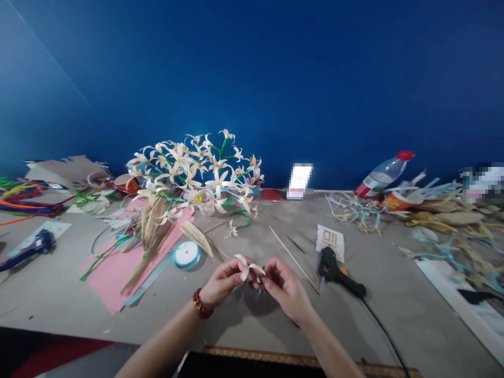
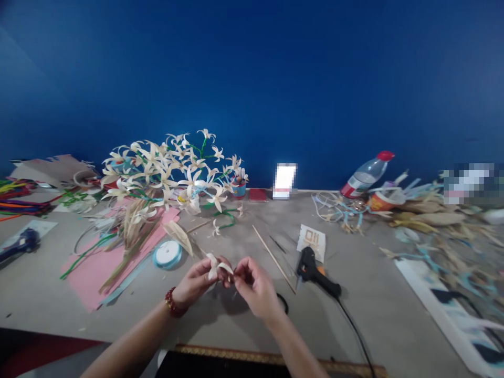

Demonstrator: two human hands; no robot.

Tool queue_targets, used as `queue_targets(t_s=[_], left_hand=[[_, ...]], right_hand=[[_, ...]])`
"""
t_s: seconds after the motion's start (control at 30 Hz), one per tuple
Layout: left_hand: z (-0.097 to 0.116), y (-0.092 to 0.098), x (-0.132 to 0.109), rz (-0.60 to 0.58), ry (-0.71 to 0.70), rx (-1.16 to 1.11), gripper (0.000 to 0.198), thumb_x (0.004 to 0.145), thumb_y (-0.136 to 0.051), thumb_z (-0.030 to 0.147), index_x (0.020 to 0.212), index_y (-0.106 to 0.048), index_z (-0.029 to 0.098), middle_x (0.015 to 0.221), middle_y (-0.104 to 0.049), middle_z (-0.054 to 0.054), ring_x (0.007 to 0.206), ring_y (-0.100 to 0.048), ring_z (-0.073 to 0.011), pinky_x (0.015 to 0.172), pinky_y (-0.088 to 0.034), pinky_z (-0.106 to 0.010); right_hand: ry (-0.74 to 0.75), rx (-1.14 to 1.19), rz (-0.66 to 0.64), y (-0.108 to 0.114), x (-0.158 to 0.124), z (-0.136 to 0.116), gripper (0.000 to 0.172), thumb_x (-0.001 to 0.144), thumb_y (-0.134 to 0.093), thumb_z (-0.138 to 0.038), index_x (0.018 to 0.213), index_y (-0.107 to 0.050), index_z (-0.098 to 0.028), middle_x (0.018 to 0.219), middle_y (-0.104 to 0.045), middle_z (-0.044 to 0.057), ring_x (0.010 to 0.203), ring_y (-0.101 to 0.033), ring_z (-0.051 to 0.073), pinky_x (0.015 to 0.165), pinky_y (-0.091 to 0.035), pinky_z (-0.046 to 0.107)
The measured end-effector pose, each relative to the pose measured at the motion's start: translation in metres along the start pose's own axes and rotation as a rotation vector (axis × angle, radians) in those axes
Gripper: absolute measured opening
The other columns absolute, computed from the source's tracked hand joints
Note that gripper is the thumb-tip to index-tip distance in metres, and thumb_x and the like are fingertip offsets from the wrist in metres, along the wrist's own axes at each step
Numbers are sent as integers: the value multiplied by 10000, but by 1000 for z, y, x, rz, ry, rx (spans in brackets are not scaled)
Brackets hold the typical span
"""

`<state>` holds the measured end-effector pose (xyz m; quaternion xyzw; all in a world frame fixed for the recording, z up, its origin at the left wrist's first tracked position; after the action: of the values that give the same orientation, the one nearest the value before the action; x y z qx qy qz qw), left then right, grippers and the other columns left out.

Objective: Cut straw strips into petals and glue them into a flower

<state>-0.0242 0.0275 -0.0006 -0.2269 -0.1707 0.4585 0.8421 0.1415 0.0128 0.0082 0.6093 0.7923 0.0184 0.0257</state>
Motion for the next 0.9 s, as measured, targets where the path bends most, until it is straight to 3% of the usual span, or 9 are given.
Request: queue_targets(t_s=[0.17, 0.23, 0.3, 0.4, 0.47, 0.57, 0.7, 0.77, 0.9], left_hand=[[2, -2, 0, -65, -29, 67, 163, 852, -663, 298, 841, -623, 141, 920, -594, -57, 740, -655, -181, 752, -474, -325], [4, -1, 0, -50, -55, 69, 147, 852, -664, 285, 845, -618, 146, 900, -600, -52, 743, -663, -185, 751, -472, -324], [4, 1, 0, -29, -70, 44, 151, 849, -670, 286, 841, -619, 144, 900, -609, -59, 753, -670, -197, 755, -478, -337], [3, 5, 0, 22, -76, -27, 171, 843, -675, 297, 816, -628, 135, 906, -620, -71, 770, -670, -207, 762, -484, -350], [2, 8, 1, 55, -67, -75, 175, 841, -678, 297, 802, -633, 132, 906, -626, -73, 771, -664, -200, 756, -480, -339], [0, 9, 2, 77, -58, -123, 169, 836, -684, 295, 804, -643, 134, 900, -631, -69, 767, -655, -191, 753, -470, -327], [0, 7, 2, 94, -41, -143, 162, 834, -686, 296, 819, -654, 138, 911, -632, -62, 767, -644, -178, 767, -461, -320], [-1, 6, 2, 103, -35, -144, 161, 830, -690, 298, 820, -652, 141, 913, -634, -59, 761, -636, -171, 775, -461, -323], [-5, 8, 1, 122, -23, -131, 176, 811, -708, 302, 790, -639, 142, 879, -635, -59, 758, -615, -163, 779, -461, -321]], right_hand=[[-88, 97, -146, 1, -1, -10, 230, 837, -645, -373, 800, -492, -204, 705, -596, -19, 627, -552, 125, 587, -422, 232], [-116, 103, -142, 7, 0, -11, 243, 818, -665, -389, 807, -514, -201, 697, -597, -19, 610, -553, 125, 579, -431, 235], [-116, 72, -28, 21, 1, -10, 254, 806, -673, -411, 802, -535, -199, 675, -589, -20, 585, -546, 125, 573, -437, 241], [-40, -23, 292, 51, 2, -7, 264, 814, -654, -446, 828, -557, -201, 708, -602, -3, 600, -556, 136, 613, -457, 263], [1, -76, 375, 62, 3, -6, 263, 828, -631, -451, 881, -567, -202, 740, -606, 7, 612, -563, 143, 631, -468, 275], [-31, -92, 198, 51, 5, -3, 245, 864, -573, -424, 960, -574, -198, 731, -587, 2, 611, -562, 147, 613, -474, 272], [-24, -153, -71, 15, 6, -3, 296, 851, -578, -344, 1111, -562, -203, 800, -590, 6, 691, -574, 155, 637, -466, 260], [19, -279, -133, -1, 7, -4, 351, 796, -643, -305, 1124, -560, -214, 795, -601, -3, 682, -564, 156, 639, -443, 258], [41, -542, -141, -17, 11, -6, 85, 867, -559, -289, 895, -610, -228, 752, -647, 10, 669, -580, 177, 628, -387, 268]])
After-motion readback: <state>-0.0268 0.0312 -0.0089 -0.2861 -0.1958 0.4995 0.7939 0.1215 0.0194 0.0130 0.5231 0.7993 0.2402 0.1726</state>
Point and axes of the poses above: each hand's wrist, its own x-axis towards the middle knuckle, its own y-axis out of the back of the hand, z = x × y, the point moved 3 cm from there along x, towards the middle knuckle
